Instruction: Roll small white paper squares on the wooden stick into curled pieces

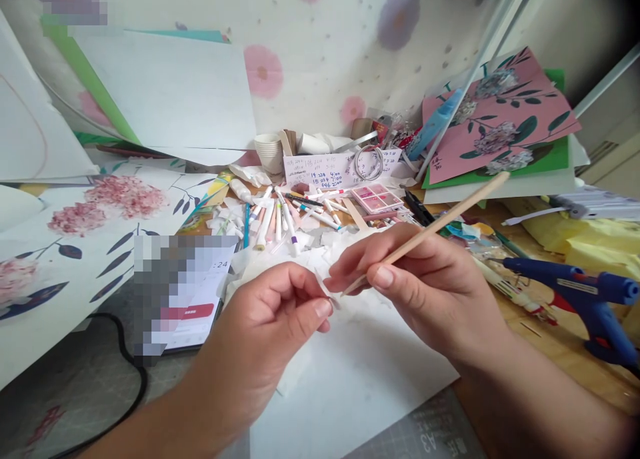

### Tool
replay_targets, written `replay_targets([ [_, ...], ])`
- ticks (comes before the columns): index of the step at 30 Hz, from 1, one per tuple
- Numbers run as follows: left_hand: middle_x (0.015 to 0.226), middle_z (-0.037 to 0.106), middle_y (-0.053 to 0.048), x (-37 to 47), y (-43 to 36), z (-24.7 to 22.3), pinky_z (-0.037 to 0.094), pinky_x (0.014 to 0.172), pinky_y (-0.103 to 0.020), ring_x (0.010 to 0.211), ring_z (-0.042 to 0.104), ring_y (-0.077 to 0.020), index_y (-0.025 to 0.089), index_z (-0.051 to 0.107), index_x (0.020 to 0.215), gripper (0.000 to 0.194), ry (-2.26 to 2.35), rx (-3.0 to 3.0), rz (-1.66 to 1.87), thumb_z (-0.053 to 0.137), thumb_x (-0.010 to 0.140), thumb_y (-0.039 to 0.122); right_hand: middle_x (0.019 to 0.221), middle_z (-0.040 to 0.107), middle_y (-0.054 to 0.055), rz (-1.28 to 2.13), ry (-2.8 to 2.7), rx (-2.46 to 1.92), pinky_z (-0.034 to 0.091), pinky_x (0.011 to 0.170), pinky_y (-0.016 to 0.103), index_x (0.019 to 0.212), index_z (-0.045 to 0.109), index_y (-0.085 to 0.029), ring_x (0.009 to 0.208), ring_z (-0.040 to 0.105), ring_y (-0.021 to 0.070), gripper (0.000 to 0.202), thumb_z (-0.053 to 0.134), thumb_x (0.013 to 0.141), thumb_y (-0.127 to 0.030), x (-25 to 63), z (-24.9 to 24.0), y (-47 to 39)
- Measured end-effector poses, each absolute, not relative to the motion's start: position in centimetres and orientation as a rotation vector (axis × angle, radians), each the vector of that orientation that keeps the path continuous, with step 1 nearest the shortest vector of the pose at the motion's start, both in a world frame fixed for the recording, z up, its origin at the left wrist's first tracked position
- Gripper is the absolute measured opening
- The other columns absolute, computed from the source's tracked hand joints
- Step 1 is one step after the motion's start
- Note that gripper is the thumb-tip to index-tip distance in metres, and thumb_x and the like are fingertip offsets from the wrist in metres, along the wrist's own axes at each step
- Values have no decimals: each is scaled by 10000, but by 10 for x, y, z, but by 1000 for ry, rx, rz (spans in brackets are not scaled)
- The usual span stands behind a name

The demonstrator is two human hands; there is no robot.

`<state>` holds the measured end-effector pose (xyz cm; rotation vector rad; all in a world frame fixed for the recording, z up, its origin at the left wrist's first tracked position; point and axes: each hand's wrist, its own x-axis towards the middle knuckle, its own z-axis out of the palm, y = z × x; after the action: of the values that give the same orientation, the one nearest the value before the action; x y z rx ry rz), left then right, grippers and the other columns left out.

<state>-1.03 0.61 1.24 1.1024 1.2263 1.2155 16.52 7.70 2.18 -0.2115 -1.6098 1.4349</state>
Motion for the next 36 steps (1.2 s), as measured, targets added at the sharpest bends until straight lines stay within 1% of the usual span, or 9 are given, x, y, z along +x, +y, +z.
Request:
replay_targets([
  [3, 717, 609, 61, -12, 7, 9, 433, 619, -236, 674, 545, -125, 248, 611, 784, 110, 1306, 1172, 1234, 712, 822, 268, 922, 736, 75, 1550, -1559, -197, 580, 758, 273, 934, 677, -154, 856, 705, 152, 44, 641, 923, -131, 165, 21, 77],
  [7, 993, 671, 31, -12, 6, 10, 488, 801, -306, 912, 636, -184, 303, 586, 1003, 209, 1368, 1324, 1290, 711, 835, 293, 945, 749, 78, 1630, -1523, -168, 571, 725, 246, 940, 682, -162, 843, 702, 138, 47, 636, 934, -150, 164, 22, 76],
  [9, 931, 689, 35, -12, 4, 13, 489, 757, -289, 853, 644, -174, 298, 617, 972, 136, 1368, 1404, 1246, 683, 854, 282, 946, 748, 82, 1636, -1525, -151, 575, 720, 253, 952, 687, -162, 838, 705, 143, 52, 638, 936, -158, 164, 22, 76],
  [11, 767, 669, 59, -13, 3, 17, 466, 635, -243, 697, 612, -139, 285, 646, 859, 45, 1383, 1450, 1227, 673, 851, 250, 919, 735, 77, 1593, -1531, -137, 582, 740, 273, 957, 698, -157, 845, 704, 151, 56, 651, 926, -154, 165, 21, 78],
  [15, 620, 608, 83, -13, 2, 20, 379, 486, -190, 539, 510, -101, 282, 668, 752, 114, 1367, 1429, 1254, 661, 827, 195, 905, 708, 58, 1532, -1526, -107, 604, 742, 310, 965, 712, -164, 826, 711, 163, 69, 668, 914, -153, 165, 19, 81],
  [19, 622, 589, 58, -13, 0, 17, 361, 490, -208, 547, 457, -117, 294, 720, 793, 132, 1280, 1276, 1250, 620, 857, 238, 886, 699, 52, 1496, -1527, -75, 621, 705, 320, 974, 722, -160, 792, 723, 167, 86, 667, 911, -141, 164, 18, 81],
  [25, 795, 704, 14, -10, 3, 17, 472, 723, -271, 796, 601, -179, 273, 725, 772, 107, 1134, 1099, 1300, 654, 837, 225, 819, 716, 52, 1414, -1622, -51, 618, 688, 318, 955, 708, -158, 801, 713, 174, 81, 664, 901, -117, 165, 22, 81],
  [30, 601, 662, 40, -8, 5, 23, 478, 643, -234, 629, 594, -135, 245, 695, 692, 164, 1010, 981, 1286, 640, 833, 181, 852, 729, 63, 1302, -1700, -73, 607, 700, 309, 941, 698, -160, 809, 723, 176, 61, 653, 909, -133, 166, 24, 80],
  [36, 652, 684, 45, -9, 4, 20, 488, 633, -209, 631, 623, -118, 242, 705, 726, 116, 1016, 953, 1252, 699, 841, 249, 860, 731, 71, 1255, -1711, -65, 604, 683, 295, 944, 705, -153, 804, 723, 174, 70, 666, 898, -118, 167, 24, 79],
])
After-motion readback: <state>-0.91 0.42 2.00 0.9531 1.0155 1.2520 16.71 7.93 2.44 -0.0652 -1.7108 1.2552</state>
